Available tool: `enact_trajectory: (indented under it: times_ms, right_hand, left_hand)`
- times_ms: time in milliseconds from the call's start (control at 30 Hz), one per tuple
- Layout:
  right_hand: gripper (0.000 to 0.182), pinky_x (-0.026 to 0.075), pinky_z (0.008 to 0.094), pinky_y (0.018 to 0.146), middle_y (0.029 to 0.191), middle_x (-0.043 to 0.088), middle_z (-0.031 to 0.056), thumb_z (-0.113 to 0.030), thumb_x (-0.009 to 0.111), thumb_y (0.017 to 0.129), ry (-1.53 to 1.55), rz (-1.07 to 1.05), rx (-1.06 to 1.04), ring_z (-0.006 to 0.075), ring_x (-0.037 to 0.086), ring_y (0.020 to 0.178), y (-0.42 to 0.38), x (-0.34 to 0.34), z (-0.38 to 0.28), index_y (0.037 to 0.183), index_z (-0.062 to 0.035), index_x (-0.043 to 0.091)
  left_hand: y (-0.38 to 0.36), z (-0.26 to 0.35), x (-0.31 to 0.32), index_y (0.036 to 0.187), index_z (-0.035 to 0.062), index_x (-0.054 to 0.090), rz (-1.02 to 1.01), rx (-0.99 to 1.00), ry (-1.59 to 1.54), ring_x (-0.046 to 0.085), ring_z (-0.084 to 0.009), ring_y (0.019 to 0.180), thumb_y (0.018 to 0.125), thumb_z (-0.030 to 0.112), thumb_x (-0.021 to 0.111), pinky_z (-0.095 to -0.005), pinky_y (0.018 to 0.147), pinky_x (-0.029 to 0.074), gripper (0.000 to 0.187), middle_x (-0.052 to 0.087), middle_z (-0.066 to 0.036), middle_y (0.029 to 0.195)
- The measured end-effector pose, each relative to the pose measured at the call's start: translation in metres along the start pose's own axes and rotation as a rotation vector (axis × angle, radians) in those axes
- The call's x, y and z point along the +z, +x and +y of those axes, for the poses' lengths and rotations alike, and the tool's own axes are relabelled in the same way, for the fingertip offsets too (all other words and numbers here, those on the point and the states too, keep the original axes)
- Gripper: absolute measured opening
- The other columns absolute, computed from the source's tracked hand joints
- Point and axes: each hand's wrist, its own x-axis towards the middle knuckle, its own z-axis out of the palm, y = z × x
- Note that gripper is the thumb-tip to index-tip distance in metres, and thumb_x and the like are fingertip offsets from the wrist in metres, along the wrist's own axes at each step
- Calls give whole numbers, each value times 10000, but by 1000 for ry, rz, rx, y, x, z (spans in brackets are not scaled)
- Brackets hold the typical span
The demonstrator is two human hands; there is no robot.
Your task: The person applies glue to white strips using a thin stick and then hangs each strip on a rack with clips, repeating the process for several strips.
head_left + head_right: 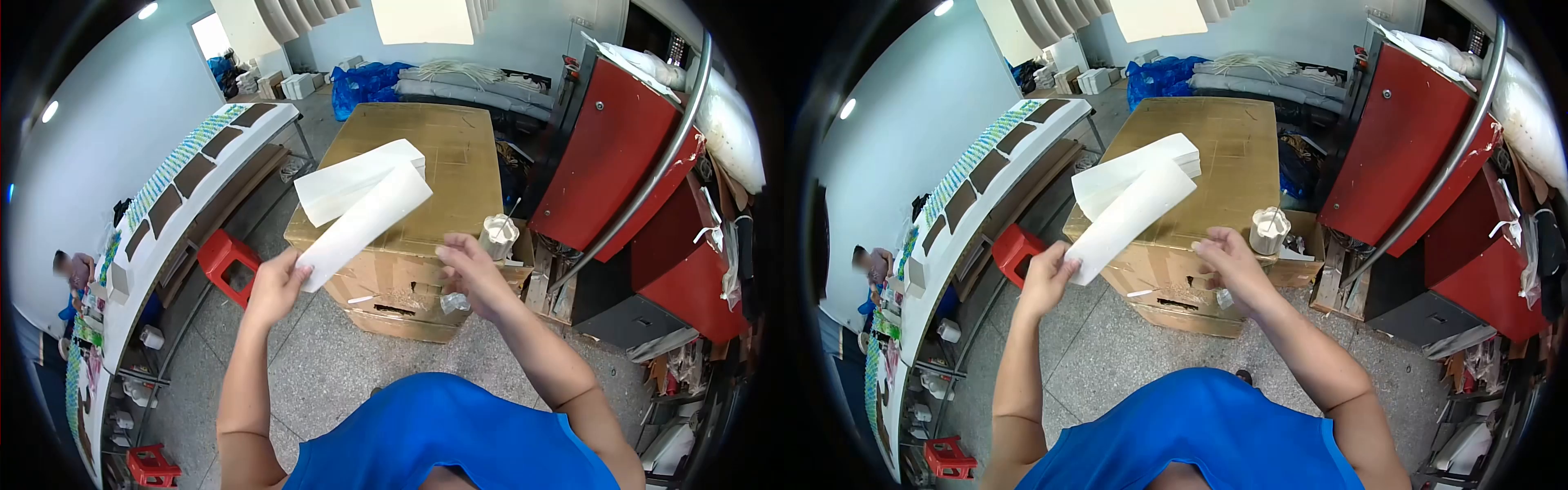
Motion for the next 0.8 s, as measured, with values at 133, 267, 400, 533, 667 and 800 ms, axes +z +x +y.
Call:
enact_trajectory:
  times_ms: [133,267,400,533,667,800]
  right_hand:
    - [548,500,300,649,1138,525,81,-340,635,953,161,-77,88,146,570,893,11,50,11,1342,-50,381]
    - [391,484,280,610,1033,552,33,-290,597,971,120,-166,-5,112,552,819,11,83,19,1262,-76,448]
    - [330,466,251,630,1023,562,21,-260,592,976,55,-260,-68,76,521,785,15,100,36,1231,-84,480]
    - [311,443,229,621,994,556,19,-200,646,940,24,-300,-29,69,516,793,10,112,44,1170,-53,498]
    - [332,457,243,639,1012,579,28,-161,657,928,-46,-346,-97,58,527,787,5,125,49,1188,-27,499]
    - [368,453,247,638,1027,585,50,-80,688,864,-112,-308,-349,63,529,749,18,128,82,1173,-9,503]
  left_hand:
    - [-63,-11,28,1001,-5,643,-3,-31,-110,644,-175,753,946,108,652,-320,699,501,125,665,-149,821]
    - [-97,-10,37,1059,8,670,104,-89,-161,666,-182,779,958,115,648,-311,721,517,149,694,-128,873]
    - [-111,-15,36,1062,13,672,200,-44,-131,673,-192,785,961,108,644,-306,726,519,142,700,-121,896]
    - [-117,-17,30,1053,14,666,225,-56,-126,676,-192,798,959,106,649,-303,731,518,132,699,-118,900]
    - [-119,-13,30,1051,14,662,212,-77,-138,674,-186,800,959,109,652,-300,731,518,133,699,-118,903]
    - [-113,-7,36,1063,15,660,229,-54,-190,662,-167,791,963,116,653,-300,724,516,142,697,-103,895]
